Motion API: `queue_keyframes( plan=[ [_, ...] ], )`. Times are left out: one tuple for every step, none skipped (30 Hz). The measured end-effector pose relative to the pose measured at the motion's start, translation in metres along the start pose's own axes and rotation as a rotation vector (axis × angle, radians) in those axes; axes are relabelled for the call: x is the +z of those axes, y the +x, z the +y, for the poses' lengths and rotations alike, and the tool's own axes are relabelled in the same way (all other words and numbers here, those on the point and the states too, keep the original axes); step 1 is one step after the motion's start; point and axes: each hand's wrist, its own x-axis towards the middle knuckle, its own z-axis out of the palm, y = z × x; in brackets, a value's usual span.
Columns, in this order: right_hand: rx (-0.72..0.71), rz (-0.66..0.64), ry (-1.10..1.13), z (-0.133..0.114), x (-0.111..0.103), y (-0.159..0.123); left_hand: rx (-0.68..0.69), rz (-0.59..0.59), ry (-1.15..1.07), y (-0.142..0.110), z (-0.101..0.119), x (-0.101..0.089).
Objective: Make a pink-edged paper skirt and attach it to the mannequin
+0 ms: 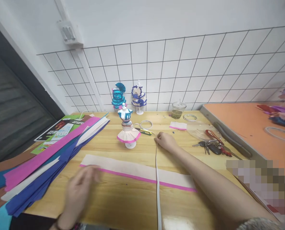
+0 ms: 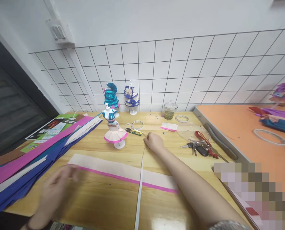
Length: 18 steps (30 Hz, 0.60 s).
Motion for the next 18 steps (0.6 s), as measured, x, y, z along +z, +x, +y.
queue_keyframes(
  plan=[
    [-0.003,0.005,-0.013,-0.001,0.0,0.004,0.027,-0.202,-0.104,0.004,0.017,0.023],
    [-0.007,0.013,-0.02,-0.002,-0.001,0.005,0.054,-0.336,-0.2,0.006,0.033,0.045],
    [-0.013,0.026,-0.023,-0.001,-0.003,0.006,0.047,-0.465,-0.252,0.007,0.047,0.066],
    [-0.021,0.04,-0.022,0.0,-0.006,0.004,0.019,-0.561,-0.29,0.007,0.059,0.084],
    [-0.031,0.052,-0.02,0.001,-0.01,0.002,-0.024,-0.619,-0.348,0.007,0.067,0.101],
    [-0.045,0.059,-0.014,0.002,-0.014,-0.001,-0.102,-0.652,-0.423,0.008,0.072,0.115],
    [-0.061,0.058,-0.006,0.003,-0.018,-0.004,-0.212,-0.681,-0.521,0.01,0.075,0.128],
    [-0.08,0.05,0.005,0.004,-0.02,-0.008,-0.344,-0.708,-0.624,0.013,0.077,0.139],
    [-0.1,0.038,0.02,0.004,-0.022,-0.013,-0.485,-0.72,-0.723,0.017,0.077,0.15],
    [-0.12,0.025,0.037,0.003,-0.023,-0.018,-0.594,-0.733,-0.793,0.022,0.077,0.16],
    [-0.139,0.014,0.055,0.001,-0.023,-0.023,-0.666,-0.752,-0.87,0.027,0.077,0.169],
    [-0.158,0.004,0.074,-0.001,-0.022,-0.029,-0.729,-0.759,-0.955,0.032,0.077,0.178],
    [-0.178,-0.006,0.093,-0.004,-0.02,-0.035,-0.779,-0.748,-1.04,0.038,0.078,0.187],
    [-0.198,-0.02,0.111,-0.007,-0.019,-0.042,-0.825,-0.723,-1.124,0.044,0.079,0.195],
    [-0.219,-0.039,0.128,-0.01,-0.018,-0.048,-0.874,-0.694,-1.209,0.05,0.079,0.203],
    [-0.239,-0.058,0.142,-0.012,-0.017,-0.054,-0.894,-0.661,-1.24,0.055,0.079,0.211],
    [-0.256,-0.075,0.152,-0.014,-0.017,-0.059,-0.91,-0.634,-1.255,0.061,0.079,0.217],
    [-0.27,-0.091,0.16,-0.014,-0.017,-0.063,-0.922,-0.609,-1.26,0.065,0.078,0.223]
  ],
)
